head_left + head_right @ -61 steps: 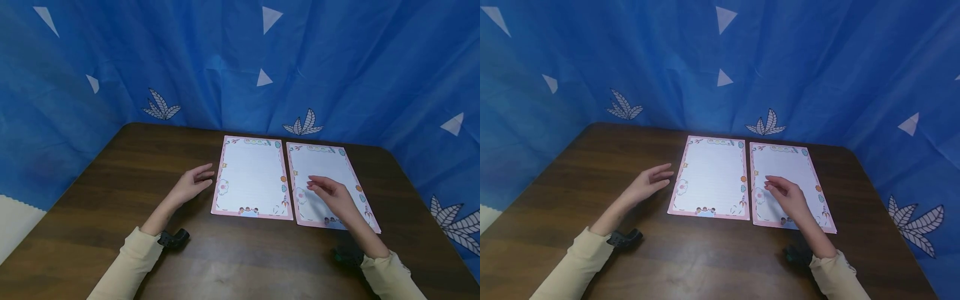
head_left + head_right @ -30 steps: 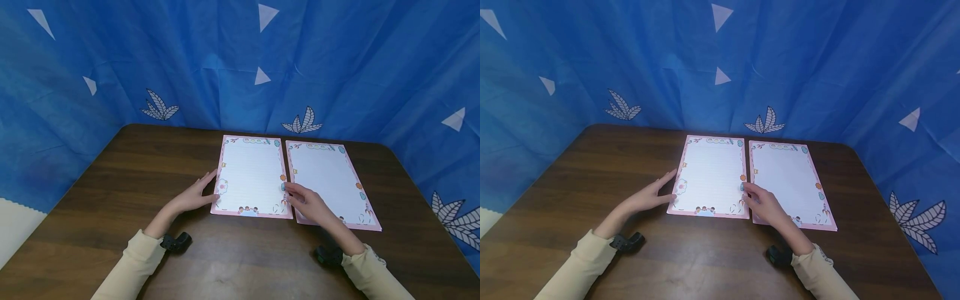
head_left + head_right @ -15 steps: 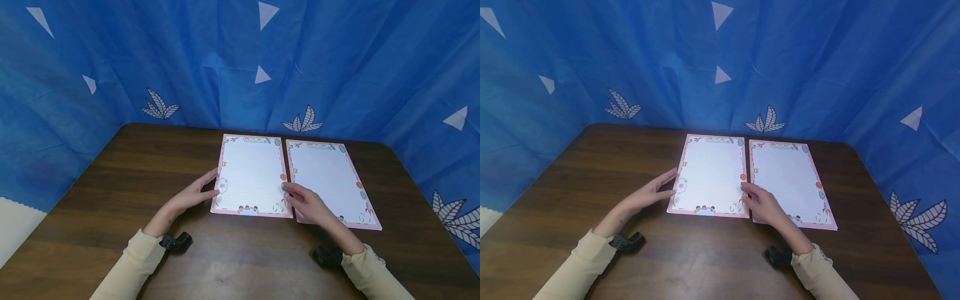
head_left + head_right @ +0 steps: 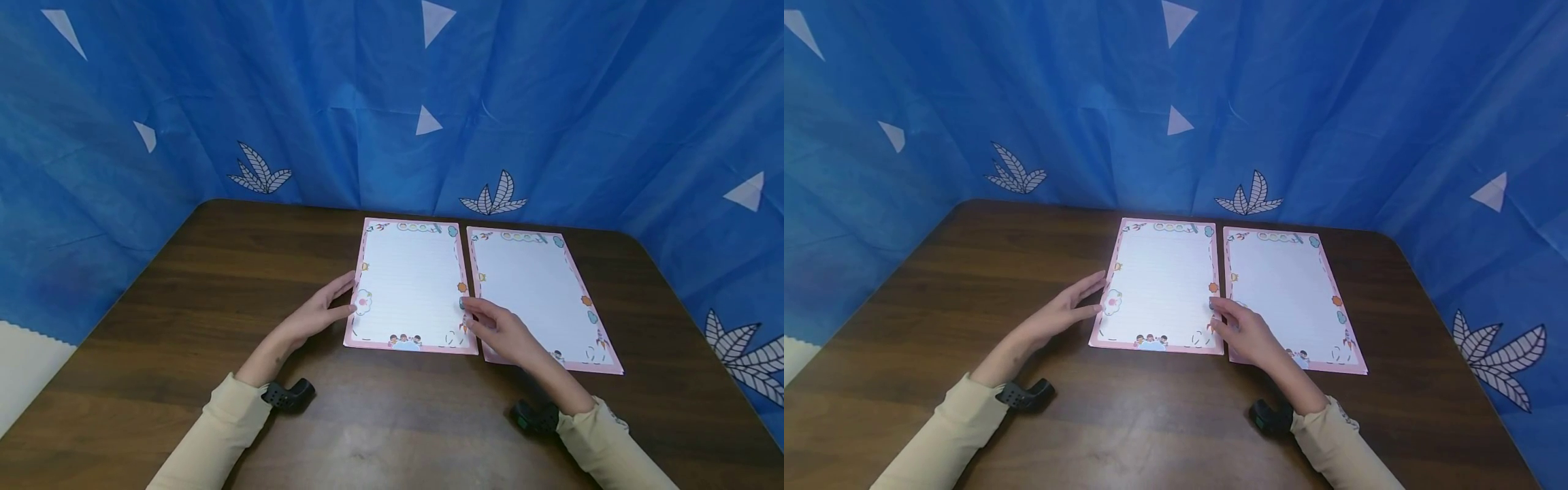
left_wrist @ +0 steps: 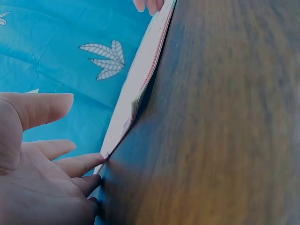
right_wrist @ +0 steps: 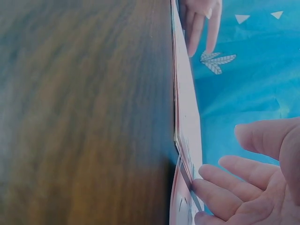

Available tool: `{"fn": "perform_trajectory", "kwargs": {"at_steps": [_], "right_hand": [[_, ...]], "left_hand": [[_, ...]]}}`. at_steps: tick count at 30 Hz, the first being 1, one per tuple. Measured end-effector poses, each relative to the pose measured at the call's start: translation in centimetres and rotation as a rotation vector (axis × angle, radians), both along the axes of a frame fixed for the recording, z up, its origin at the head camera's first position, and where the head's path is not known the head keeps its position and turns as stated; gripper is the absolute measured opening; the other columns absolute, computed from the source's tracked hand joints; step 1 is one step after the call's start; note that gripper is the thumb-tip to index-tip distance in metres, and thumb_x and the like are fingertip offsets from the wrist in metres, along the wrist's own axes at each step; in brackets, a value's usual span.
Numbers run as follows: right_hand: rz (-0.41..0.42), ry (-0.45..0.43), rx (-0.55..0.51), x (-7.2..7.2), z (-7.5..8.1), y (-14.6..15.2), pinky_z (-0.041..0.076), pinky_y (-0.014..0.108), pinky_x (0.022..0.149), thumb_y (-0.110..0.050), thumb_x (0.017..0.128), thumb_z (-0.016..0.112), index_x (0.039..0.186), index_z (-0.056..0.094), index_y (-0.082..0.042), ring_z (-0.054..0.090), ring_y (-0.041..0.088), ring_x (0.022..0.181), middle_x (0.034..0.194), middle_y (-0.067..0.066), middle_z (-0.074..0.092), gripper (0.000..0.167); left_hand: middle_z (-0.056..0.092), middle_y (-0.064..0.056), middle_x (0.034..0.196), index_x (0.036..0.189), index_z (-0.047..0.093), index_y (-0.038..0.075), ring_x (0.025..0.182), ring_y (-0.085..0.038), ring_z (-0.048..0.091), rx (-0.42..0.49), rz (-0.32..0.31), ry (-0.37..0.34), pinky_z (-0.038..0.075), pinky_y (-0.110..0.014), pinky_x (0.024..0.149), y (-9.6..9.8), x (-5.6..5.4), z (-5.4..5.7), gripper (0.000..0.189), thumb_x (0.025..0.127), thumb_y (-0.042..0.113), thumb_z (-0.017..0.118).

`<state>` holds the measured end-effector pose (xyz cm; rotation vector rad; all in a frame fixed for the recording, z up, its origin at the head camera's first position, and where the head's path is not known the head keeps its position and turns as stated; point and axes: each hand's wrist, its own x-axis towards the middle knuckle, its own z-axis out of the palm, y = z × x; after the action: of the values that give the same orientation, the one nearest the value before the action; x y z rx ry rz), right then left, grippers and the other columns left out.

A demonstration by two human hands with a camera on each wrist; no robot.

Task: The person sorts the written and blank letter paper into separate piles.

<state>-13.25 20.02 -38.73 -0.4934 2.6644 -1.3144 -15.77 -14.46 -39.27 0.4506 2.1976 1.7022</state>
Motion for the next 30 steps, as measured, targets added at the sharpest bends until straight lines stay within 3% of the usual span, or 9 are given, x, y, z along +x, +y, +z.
{"fn": "perform_trajectory", "kwargs": {"at_steps": [5, 10, 17, 21, 30], "right_hand": [[0.001, 0.003, 0.002, 0.0, -0.1, 0.0, 0.043, 0.041, 0.090, -0.006, 0.092, 0.058, 0.131, 0.049, 0.005, 0.051, 0.035, 0.115, 0.128, 0.023, 0.052, 0.041], [0.000, 0.010, 0.009, 0.0, 0.0, 0.0, 0.042, 0.042, 0.090, -0.008, 0.092, 0.058, 0.131, 0.050, 0.004, 0.051, 0.036, 0.115, 0.128, 0.023, 0.052, 0.041], [0.000, 0.005, 0.002, 0.0, -0.1, 0.0, 0.042, 0.041, 0.091, -0.007, 0.092, 0.058, 0.130, 0.050, 0.005, 0.050, 0.035, 0.117, 0.129, 0.023, 0.051, 0.040], [0.005, 0.003, -0.007, -0.1, -0.1, 0.0, 0.041, 0.041, 0.091, -0.006, 0.092, 0.058, 0.130, 0.050, 0.006, 0.050, 0.035, 0.117, 0.130, 0.023, 0.050, 0.040], [0.003, 0.004, 0.003, -0.1, -0.2, 0.0, 0.042, 0.041, 0.090, -0.007, 0.092, 0.059, 0.130, 0.051, 0.005, 0.050, 0.035, 0.116, 0.130, 0.022, 0.051, 0.040]], "left_hand": [[0.025, -0.015, 0.150, 0.147, 0.021, 0.002, 0.137, -0.027, 0.017, 0.020, 0.054, 0.002, 0.013, -0.053, 0.107, 0.0, 0.0, 0.1, 0.065, 0.093, 0.007, 0.055], [0.031, -0.017, 0.146, 0.146, 0.026, 0.002, 0.133, -0.030, 0.028, 0.048, 0.124, 0.002, 0.022, -0.048, 0.106, 0.4, -0.1, 0.3, 0.061, 0.093, 0.009, 0.055], [0.034, -0.018, 0.145, 0.145, 0.028, 0.000, 0.129, -0.029, 0.038, 0.081, 0.212, -0.070, 0.030, -0.040, 0.103, 0.9, -0.1, 0.2, 0.055, 0.096, 0.010, 0.052], [0.037, -0.019, 0.142, 0.144, 0.029, -0.002, 0.127, -0.030, 0.040, 0.030, 0.241, -0.086, 0.030, -0.041, 0.103, 1.1, 0.1, 0.3, 0.055, 0.096, 0.012, 0.052], [0.044, -0.024, 0.132, 0.141, 0.035, -0.005, 0.117, -0.034, 0.048, -0.082, 0.236, -0.065, 0.035, -0.045, 0.099, 1.6, 0.3, 0.1, 0.051, 0.095, 0.012, 0.052]]}}
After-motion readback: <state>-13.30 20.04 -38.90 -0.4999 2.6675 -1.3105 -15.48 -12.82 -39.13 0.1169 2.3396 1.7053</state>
